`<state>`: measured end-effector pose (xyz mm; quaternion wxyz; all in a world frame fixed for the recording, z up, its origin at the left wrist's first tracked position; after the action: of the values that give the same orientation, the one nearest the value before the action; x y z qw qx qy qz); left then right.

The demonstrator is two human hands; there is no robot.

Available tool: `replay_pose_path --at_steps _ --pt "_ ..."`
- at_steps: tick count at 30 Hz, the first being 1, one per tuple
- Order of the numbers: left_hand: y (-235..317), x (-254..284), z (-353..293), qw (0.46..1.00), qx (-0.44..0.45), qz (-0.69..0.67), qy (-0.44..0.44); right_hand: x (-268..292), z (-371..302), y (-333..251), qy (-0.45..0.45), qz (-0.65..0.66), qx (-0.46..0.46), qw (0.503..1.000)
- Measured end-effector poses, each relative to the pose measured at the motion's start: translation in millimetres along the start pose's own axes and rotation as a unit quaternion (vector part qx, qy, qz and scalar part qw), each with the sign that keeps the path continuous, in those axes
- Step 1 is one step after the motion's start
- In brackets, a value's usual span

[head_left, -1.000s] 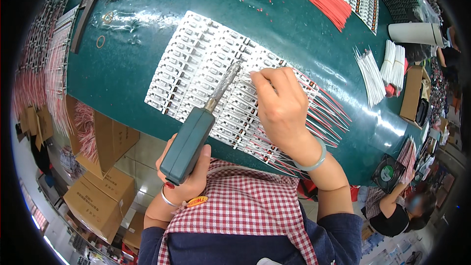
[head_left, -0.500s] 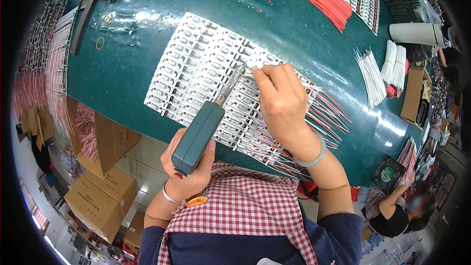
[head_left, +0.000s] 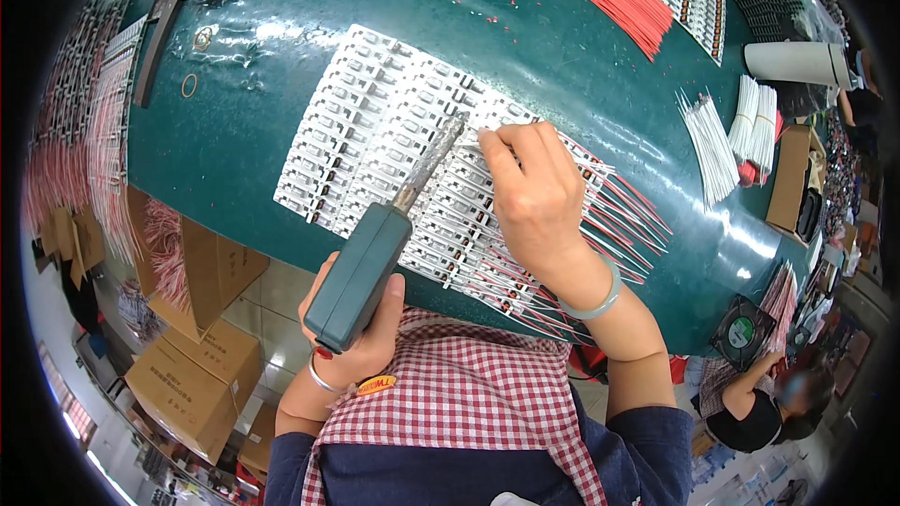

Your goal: The person uses a soldering iron to attach red and white wires to a white plastic grid on a green workbench. They repeatedly pick up individual wires, place them into slots on the grid, and apply the soldering iron to secure them. The process is repeated for multiple wires throughout the clip.

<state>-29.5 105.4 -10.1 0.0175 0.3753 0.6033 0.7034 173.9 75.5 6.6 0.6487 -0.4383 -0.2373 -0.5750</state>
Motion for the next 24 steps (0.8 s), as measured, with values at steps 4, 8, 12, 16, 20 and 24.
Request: replay_pose_path --at_steps 4,8,12,16,20,24 --pt "7.3 3.2 4.9 1.000 -0.014 -0.008 0.019 0.0 0.6 1.4 -0.016 0.008 -0.006 1.000" --pt "8.3 4.2 4.1 1.000 -0.023 -0.007 0.017 6.0 1.3 2.3 -0.016 0.026 -0.024 0.999" --pt "5.2 3.0 5.6 1.000 0.003 -0.014 0.020 10.0 5.6 6.9 -0.001 0.010 -0.023 1.000" --pt "8.9 0.5 10.7 1.000 -0.005 -0.017 0.017 7.1 6.2 11.0 0.004 0.002 -0.015 1.000" --pt "10.9 -2.0 15.7 1.000 -0.011 -0.009 0.008 4.9 3.5 13.4 0.008 0.016 -0.018 1.000" --pt "21.4 -3.4 20.5 0.999 -0.050 0.011 0.004 4.6 2.4 15.8 0.011 0.035 -0.036 0.999"
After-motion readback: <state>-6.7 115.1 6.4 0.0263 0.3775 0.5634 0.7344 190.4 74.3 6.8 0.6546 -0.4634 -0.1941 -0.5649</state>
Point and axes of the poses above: each hand's wrist, its own z-axis towards the middle knuckle, its own x-axis out of the back of the hand, y = z × x, the point moved 10 cm from there along z, towards the middle knuckle
